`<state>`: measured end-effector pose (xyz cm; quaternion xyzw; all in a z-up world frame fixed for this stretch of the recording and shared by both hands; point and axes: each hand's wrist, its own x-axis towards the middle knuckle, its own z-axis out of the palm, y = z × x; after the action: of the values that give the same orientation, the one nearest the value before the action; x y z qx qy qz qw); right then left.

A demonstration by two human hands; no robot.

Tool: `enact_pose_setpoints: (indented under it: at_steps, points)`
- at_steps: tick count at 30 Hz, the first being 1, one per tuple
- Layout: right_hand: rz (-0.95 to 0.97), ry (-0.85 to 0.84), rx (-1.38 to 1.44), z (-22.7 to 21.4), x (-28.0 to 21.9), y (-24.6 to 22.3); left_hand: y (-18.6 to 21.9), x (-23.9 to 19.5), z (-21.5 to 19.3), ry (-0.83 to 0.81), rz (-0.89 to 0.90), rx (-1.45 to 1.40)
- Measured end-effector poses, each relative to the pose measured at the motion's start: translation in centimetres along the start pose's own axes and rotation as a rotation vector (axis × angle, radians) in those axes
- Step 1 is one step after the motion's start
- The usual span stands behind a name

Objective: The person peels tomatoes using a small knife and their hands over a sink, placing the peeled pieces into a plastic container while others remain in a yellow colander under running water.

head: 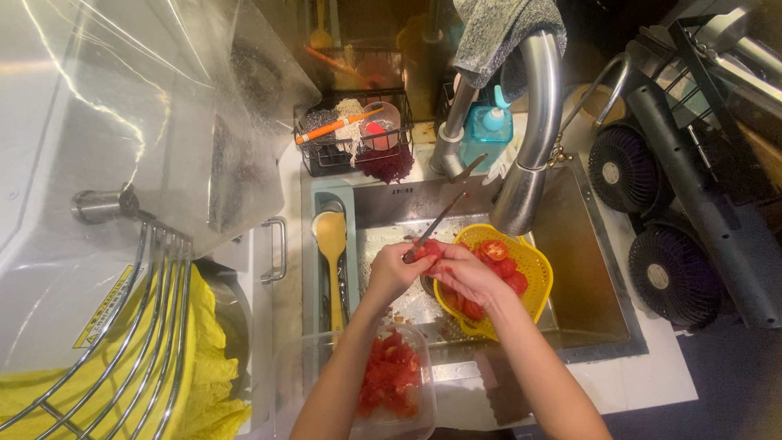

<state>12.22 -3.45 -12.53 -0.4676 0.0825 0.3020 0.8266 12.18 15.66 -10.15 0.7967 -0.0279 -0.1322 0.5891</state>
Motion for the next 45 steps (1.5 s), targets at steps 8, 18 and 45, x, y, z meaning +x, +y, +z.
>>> enact_pose_setpoints:
  at_steps: [8, 18, 45]
  points:
    - [-0.008, -0.006, -0.011, -0.5, 0.2, 0.6, -0.6, 0.3, 0.3, -0.045, -0.165, -0.536]
    - [0.005, 0.077, -0.117, 0.6, -0.8, -1.7, -3.7, 2.0, -0.1, 0.311, 0.061, 0.174]
    - [0.251, 0.267, 0.132, -6.7, 0.1, 1.2, -2.8, 22.7, 9.8, -0.385, 0.122, -0.542]
